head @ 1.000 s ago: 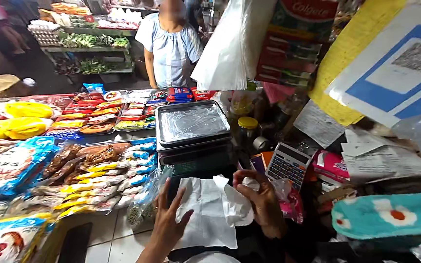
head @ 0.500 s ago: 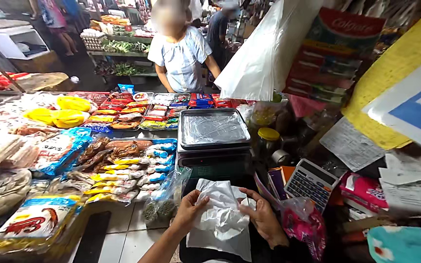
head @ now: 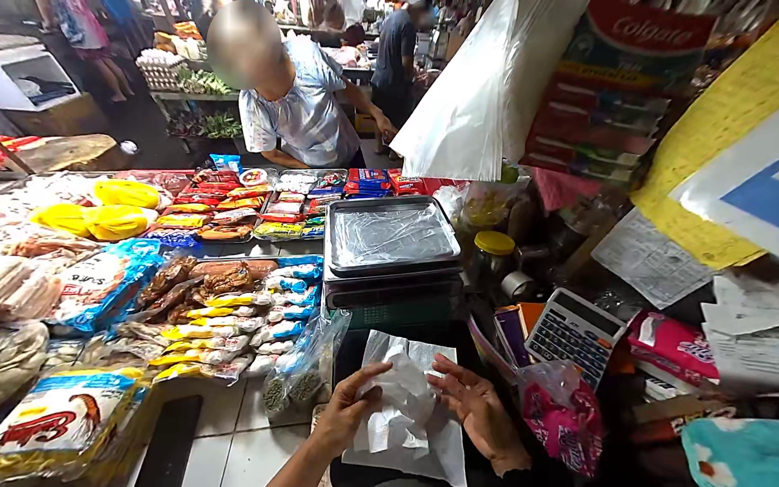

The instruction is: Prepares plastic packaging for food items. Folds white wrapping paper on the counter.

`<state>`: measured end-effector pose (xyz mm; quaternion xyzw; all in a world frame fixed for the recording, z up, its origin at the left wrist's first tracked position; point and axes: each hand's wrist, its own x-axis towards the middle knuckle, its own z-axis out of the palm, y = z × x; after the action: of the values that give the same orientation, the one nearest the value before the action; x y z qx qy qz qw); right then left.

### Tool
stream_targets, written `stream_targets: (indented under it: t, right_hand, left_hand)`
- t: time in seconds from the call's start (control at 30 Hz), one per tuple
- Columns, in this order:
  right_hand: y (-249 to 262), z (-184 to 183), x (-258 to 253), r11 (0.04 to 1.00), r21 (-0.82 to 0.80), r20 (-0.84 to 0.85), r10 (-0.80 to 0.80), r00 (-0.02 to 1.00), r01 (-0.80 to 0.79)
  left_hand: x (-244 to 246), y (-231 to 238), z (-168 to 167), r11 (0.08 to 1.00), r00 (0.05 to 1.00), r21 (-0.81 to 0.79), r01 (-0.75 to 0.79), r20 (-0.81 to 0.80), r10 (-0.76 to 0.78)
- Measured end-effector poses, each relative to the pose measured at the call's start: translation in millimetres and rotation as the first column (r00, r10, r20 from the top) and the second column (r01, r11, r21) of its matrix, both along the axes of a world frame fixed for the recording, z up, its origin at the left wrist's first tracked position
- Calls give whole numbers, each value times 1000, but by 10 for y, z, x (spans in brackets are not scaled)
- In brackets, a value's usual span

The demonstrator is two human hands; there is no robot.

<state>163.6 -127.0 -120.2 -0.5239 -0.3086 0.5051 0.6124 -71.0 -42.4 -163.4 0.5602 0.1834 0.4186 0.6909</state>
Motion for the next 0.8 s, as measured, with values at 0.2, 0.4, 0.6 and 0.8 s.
stream_targets:
  t: [0.2,0.4,0.6,0.8]
  right_hand:
    - [-126,1,-95,959,26,23,-282,959,282]
    - [-129,-3,-239,993,-93,-46,-81,996,76]
    - [-217,-38,32,995,45,519,-95,849,84]
    - [-385,-178,-5,995,-4,477,90,875,-100]
  left_hand:
    - [51,19,-45,989,981,-140,37,195,-9]
    - [94,33,-104,997,993,-2,72,-89,-72]
    - [-8,67,-61,961,914,259,101,-406,13]
    - [-176,-45,204,940,871,341,-31,-452,193]
